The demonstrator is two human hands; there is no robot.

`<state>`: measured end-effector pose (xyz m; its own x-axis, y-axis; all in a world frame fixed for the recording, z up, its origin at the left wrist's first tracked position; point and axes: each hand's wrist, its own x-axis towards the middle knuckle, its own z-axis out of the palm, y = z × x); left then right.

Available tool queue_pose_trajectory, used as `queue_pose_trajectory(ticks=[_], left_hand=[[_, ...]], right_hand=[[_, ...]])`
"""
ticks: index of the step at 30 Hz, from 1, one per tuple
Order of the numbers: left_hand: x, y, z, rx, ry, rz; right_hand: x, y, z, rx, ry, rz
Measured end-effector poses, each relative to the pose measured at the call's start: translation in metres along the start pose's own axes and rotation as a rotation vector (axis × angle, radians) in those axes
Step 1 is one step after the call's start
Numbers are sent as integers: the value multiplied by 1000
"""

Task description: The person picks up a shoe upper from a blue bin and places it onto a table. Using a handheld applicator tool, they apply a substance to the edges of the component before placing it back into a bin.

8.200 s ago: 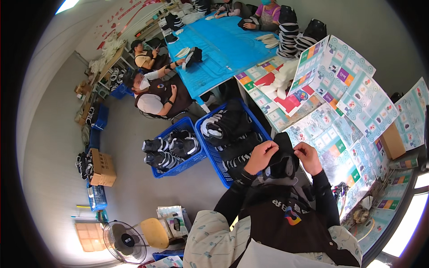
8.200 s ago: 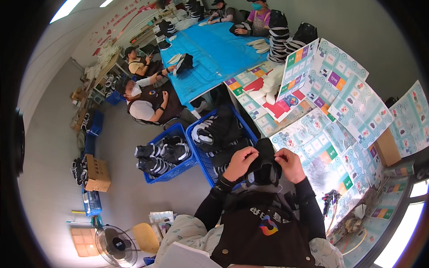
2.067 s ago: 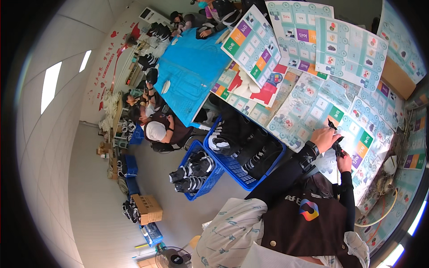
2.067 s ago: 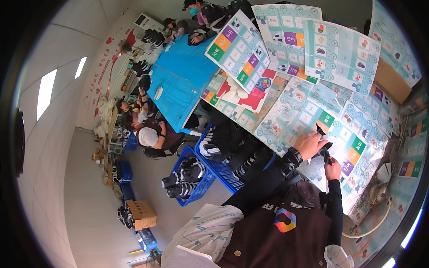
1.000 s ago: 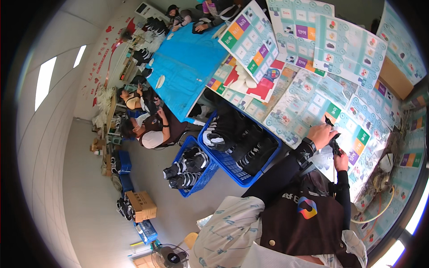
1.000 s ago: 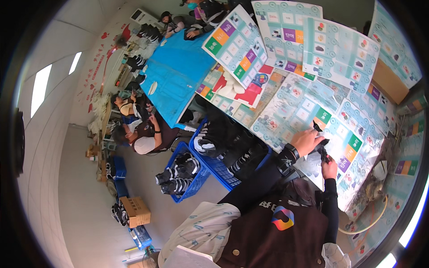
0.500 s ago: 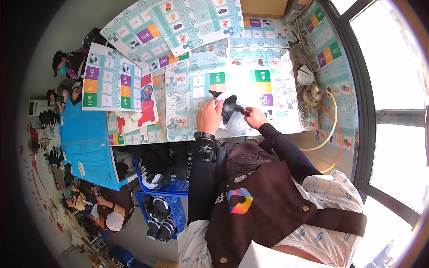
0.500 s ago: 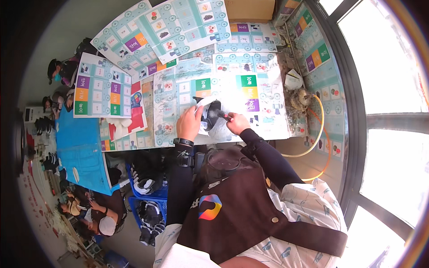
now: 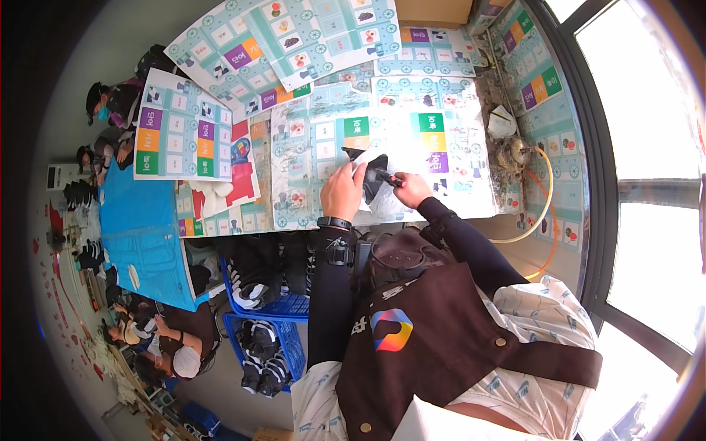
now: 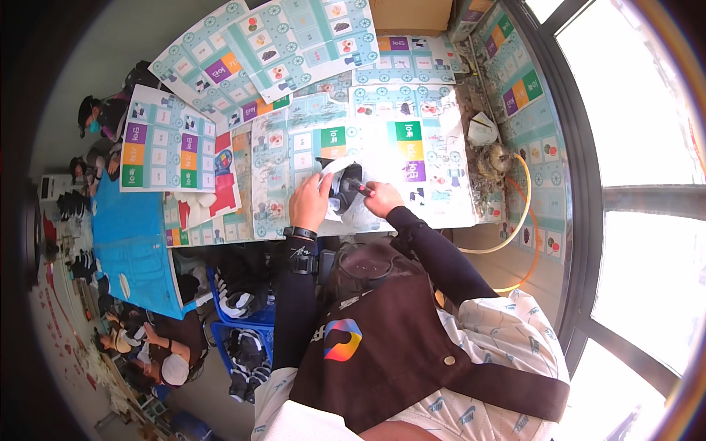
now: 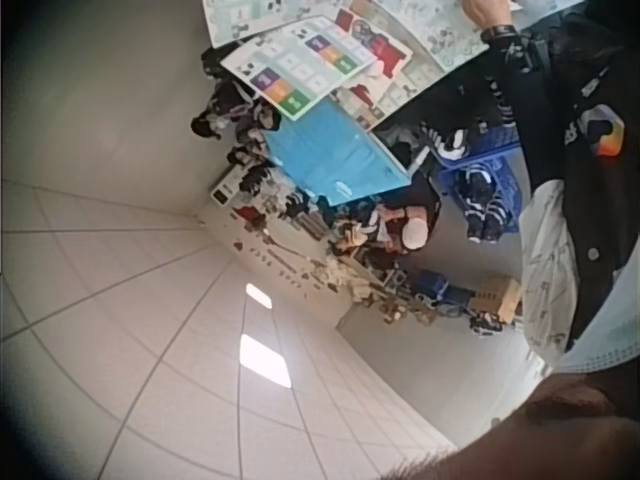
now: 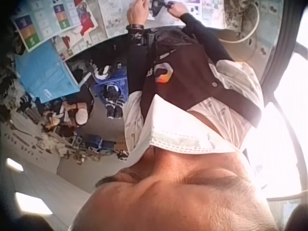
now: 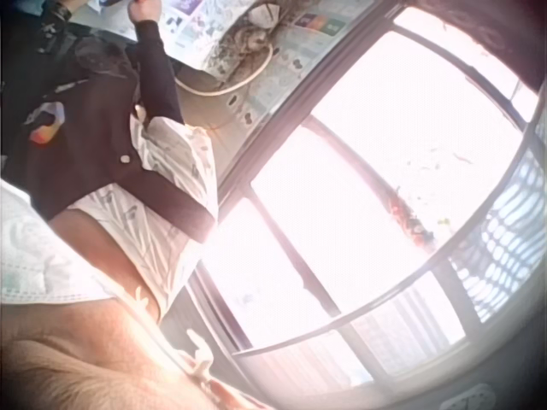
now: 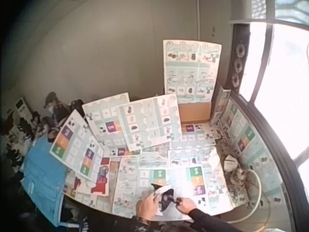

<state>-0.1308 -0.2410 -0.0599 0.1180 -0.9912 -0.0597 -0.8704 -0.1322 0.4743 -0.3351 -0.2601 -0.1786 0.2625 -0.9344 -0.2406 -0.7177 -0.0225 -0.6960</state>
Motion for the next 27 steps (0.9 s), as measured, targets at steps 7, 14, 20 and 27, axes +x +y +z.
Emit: queue_pose_trajectory(ticks=[7, 14, 20, 27], left_hand=[[-3, -4, -2, 7, 1, -14], [-2, -3, -3, 17, -10, -14], [-2, -3, -2, 9, -14, -9], [-3, -4, -4, -1, -18, -8]], right_hand=[[1, -14, 2, -3, -46, 17], [6, -7, 7, -11, -24, 2], [5, -7, 6, 4, -34, 25], [3, -21, -3, 25, -100, 45]])
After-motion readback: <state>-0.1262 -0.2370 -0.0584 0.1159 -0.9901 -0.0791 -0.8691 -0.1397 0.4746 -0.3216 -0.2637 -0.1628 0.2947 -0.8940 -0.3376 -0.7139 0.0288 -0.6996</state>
